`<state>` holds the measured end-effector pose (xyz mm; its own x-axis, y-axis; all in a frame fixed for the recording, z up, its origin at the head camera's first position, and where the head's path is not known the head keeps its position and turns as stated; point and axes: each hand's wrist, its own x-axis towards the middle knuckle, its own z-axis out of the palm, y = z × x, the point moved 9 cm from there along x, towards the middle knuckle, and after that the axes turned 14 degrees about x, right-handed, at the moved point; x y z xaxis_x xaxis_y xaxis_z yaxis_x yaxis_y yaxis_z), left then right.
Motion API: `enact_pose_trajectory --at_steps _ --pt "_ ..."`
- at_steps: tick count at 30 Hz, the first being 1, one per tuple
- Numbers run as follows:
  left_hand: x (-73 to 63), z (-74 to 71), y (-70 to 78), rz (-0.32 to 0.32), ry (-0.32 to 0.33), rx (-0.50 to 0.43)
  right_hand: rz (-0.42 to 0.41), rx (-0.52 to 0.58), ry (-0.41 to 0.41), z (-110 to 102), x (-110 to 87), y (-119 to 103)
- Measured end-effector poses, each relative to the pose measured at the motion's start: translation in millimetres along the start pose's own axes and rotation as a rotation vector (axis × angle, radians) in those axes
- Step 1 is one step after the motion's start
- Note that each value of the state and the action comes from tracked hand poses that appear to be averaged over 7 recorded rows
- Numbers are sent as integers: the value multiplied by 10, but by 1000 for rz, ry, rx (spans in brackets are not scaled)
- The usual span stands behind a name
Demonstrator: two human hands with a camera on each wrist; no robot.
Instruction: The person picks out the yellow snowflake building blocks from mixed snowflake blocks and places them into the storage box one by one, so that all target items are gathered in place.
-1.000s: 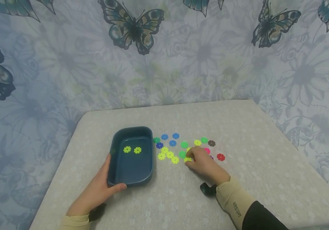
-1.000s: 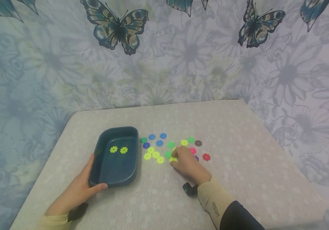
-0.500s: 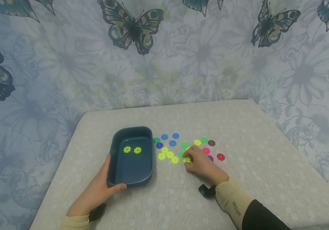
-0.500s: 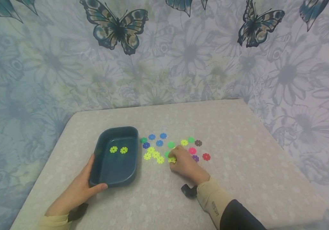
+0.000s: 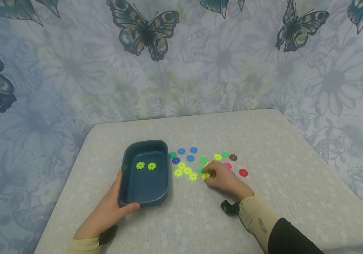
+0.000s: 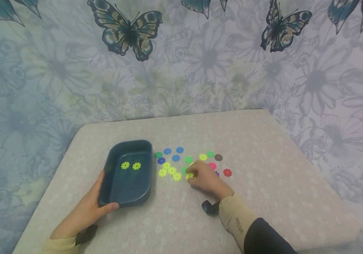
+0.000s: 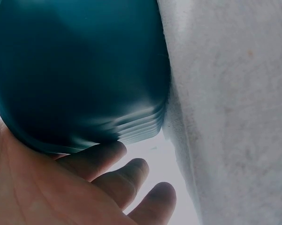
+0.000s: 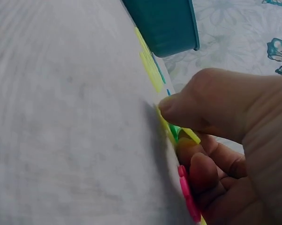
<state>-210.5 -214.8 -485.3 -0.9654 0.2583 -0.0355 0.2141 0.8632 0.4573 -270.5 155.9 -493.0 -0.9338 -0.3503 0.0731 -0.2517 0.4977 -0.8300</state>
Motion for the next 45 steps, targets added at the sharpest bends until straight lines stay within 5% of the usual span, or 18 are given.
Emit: enact_pose_trajectory --at_steps 8,17,37,45 --pt "9 -19 26 -9 -3 12 -43 -36 14 -5 13 -30" --pt "10 -14 26 -13 -9 17 -10 43 29 -42 4 -12" --pt "11 -9 -2 -23 -6 14 -48 -122 6 15 -23 -166" --pt "11 0 0 -19 -10 12 2 -26 48 -29 5 -60"
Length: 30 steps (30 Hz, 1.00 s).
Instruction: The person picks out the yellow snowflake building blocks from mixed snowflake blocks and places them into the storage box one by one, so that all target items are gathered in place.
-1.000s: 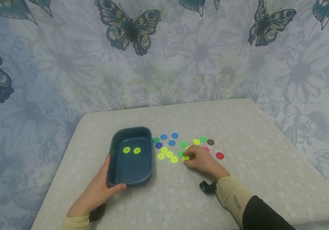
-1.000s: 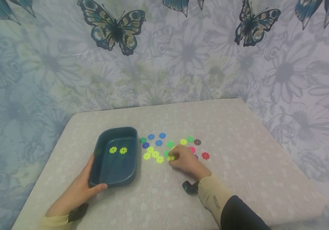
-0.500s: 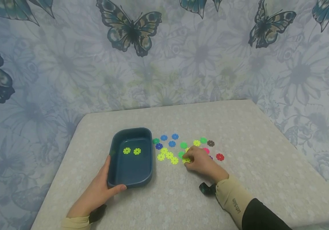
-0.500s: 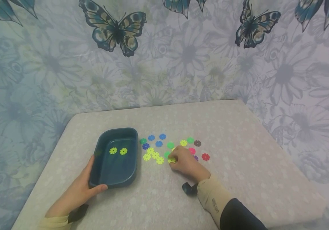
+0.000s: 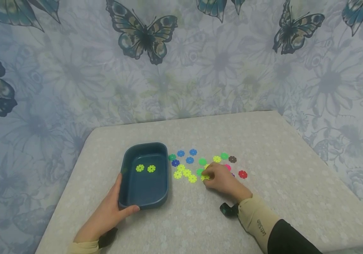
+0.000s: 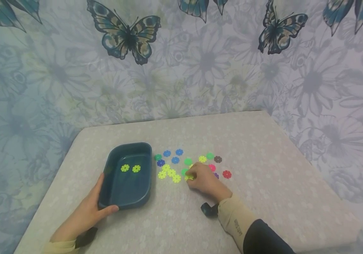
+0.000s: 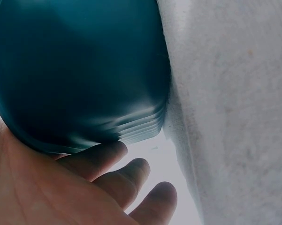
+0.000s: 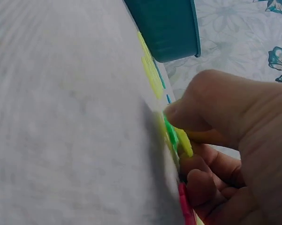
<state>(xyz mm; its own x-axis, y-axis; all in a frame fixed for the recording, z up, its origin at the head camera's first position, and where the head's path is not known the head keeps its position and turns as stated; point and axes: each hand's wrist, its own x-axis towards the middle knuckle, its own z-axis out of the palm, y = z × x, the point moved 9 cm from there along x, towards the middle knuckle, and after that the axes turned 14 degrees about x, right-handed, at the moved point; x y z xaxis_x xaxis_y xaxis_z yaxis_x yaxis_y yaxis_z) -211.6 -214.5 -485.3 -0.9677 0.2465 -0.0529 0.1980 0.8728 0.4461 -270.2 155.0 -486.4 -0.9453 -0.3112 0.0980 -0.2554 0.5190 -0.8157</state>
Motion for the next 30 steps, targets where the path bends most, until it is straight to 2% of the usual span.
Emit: enact_pose_trajectory --at_steps 5,11,17,23,30 --pt "-9 1 -4 -4 3 2 36 79 68 -155 33 -24" --pt "-17 9 -1 -7 4 11 -25 110 149 -543 81 -262" --pt "-42 -2 -14 -8 1 1 -18 138 182 -789 162 -368" --pt "-35 -13 -26 -5 8 -1 5 162 182 -815 268 -430" --pt "-17 -11 -17 24 30 -12 -43 186 125 -595 511 -704"
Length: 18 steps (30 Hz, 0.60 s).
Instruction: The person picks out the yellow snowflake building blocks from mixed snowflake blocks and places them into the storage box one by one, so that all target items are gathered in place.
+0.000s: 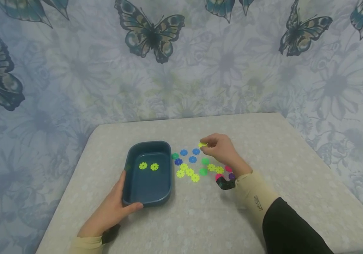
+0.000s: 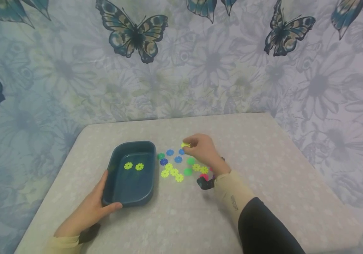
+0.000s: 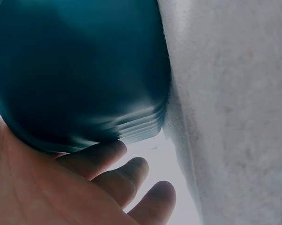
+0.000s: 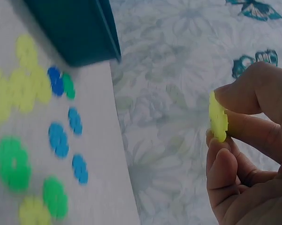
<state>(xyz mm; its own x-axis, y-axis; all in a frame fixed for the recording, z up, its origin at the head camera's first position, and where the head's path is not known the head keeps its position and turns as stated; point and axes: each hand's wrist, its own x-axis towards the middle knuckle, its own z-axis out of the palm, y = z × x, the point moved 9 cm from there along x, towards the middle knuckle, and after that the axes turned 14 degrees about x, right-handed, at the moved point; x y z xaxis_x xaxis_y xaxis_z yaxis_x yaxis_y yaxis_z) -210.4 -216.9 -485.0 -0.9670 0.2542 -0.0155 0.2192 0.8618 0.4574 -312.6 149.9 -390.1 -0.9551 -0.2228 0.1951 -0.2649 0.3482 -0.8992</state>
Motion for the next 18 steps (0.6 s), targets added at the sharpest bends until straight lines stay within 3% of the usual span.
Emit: enact_pose_trajectory --at_steps 5,10,18 --pt "-13 -20 6 2 5 -6 -25 37 -42 438 239 -267" --pt "-20 -33 -7 -9 -8 -9 -50 62 -110 1035 449 -553" --pt "-18 -34 6 9 -17 -30 -40 99 -232 1842 609 -811"
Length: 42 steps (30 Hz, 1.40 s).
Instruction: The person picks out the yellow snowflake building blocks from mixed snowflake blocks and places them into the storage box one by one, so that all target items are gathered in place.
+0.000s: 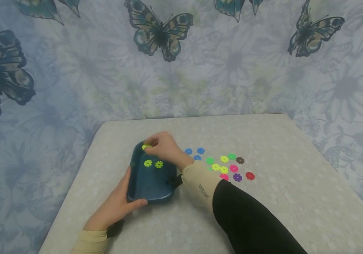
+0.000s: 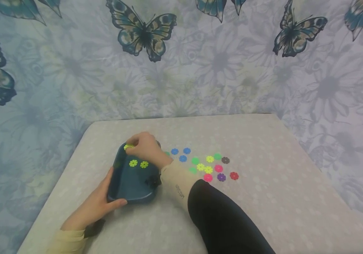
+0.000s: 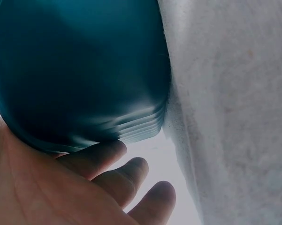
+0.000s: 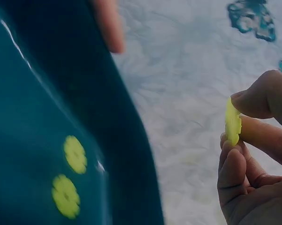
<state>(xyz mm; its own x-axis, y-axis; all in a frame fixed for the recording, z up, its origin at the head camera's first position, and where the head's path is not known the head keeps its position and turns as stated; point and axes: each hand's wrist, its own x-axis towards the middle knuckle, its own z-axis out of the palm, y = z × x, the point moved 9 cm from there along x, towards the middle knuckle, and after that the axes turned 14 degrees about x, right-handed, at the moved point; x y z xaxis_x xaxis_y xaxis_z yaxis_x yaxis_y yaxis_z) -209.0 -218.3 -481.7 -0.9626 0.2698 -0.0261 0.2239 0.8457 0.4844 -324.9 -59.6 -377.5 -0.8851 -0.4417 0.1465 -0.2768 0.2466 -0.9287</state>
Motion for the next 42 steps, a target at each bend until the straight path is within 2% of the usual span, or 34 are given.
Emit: enact_pose_trajectory --at_steps 7,12,16,20,25,33,42 --pt "26 16 27 29 6 -2 97 -18 -68 381 106 297" --pt "61 30 57 39 4 -5 158 -107 -99 486 105 523" --pt "62 8 57 51 18 -5 176 -220 -191 588 94 620" --pt "41 -18 43 54 29 -5 161 -306 -266 695 80 650" --pt "22 -23 31 57 33 -2 146 -390 -301 787 58 630" --pt "-7 -35 -2 61 45 -8 92 -534 -310 881 62 566" --pt "-7 -27 -6 57 40 -10 88 -563 -301 874 76 587"
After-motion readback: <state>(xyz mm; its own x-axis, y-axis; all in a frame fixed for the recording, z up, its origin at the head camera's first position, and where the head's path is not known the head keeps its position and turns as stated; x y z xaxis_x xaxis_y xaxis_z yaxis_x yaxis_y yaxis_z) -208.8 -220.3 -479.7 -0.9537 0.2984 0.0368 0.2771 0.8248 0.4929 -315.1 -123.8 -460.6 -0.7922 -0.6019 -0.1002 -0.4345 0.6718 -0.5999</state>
